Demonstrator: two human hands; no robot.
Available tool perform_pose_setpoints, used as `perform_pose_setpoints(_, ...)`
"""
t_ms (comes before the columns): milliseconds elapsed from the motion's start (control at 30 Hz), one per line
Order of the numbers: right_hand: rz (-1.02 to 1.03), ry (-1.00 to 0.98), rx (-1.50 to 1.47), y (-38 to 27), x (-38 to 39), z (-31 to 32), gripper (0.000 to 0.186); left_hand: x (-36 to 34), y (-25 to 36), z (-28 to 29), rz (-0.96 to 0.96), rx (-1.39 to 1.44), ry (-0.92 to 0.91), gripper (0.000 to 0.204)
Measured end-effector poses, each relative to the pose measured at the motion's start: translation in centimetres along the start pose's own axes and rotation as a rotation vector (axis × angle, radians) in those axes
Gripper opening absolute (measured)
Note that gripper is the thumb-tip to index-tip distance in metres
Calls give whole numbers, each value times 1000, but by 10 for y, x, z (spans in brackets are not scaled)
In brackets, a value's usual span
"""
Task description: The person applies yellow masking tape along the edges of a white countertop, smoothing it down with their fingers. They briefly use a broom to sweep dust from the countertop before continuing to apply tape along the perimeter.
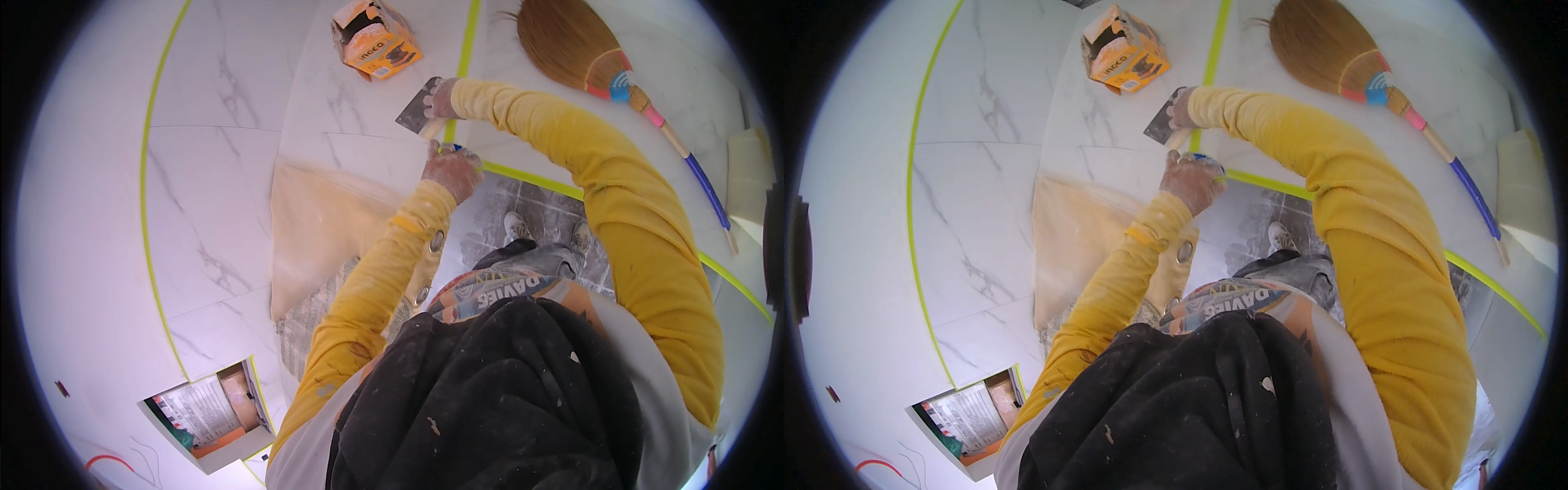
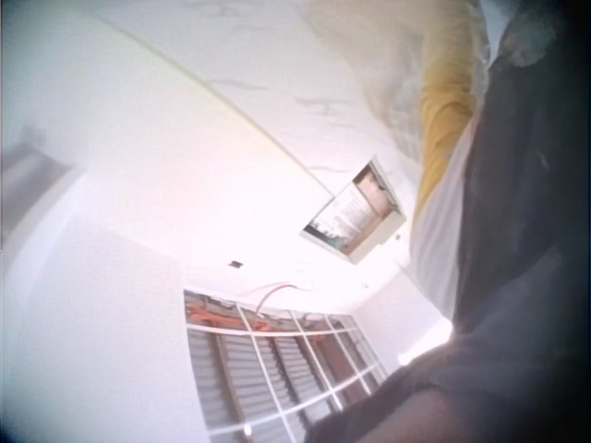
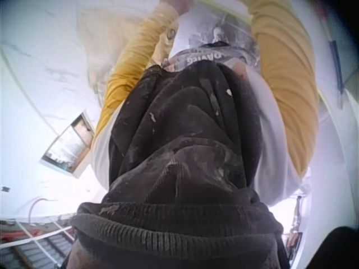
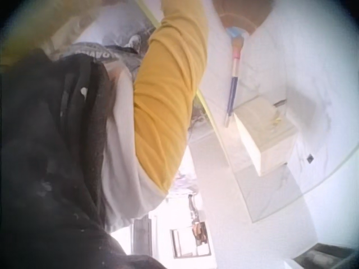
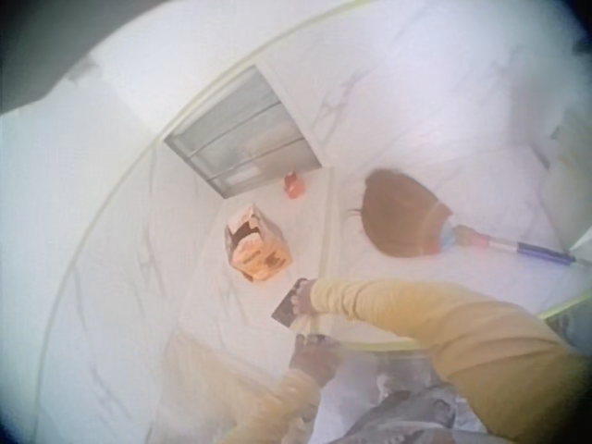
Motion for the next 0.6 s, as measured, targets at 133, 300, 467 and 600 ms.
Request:
perform_pose_setpoints(133,-124,263,30,16,16,-1,37,-5,1,10,-13,-23,32,35)
perform_pose_setpoints(300,-700,509,-591,59,125,17,29,4,-9,5,20,74,14,34)
perform_pose_setpoints(467,-1126,791,-1697,-6,249,-122,21,-10,-6,12,-7,137,43,35)
perform_pose_setpoints(600,-1219,1039,-2111,-102,215,-198,31,-9,-7,17,-25,120,15,35)
Point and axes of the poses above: each hand's wrist, its own x-axis away from the middle knuckle, its own z-axis out of the back of the hand, y = z × x, the point moved 8 cm from there along -x, towards the middle knuckle, and after that the axes turned 7 degrees about x, right-handed, at the moved point
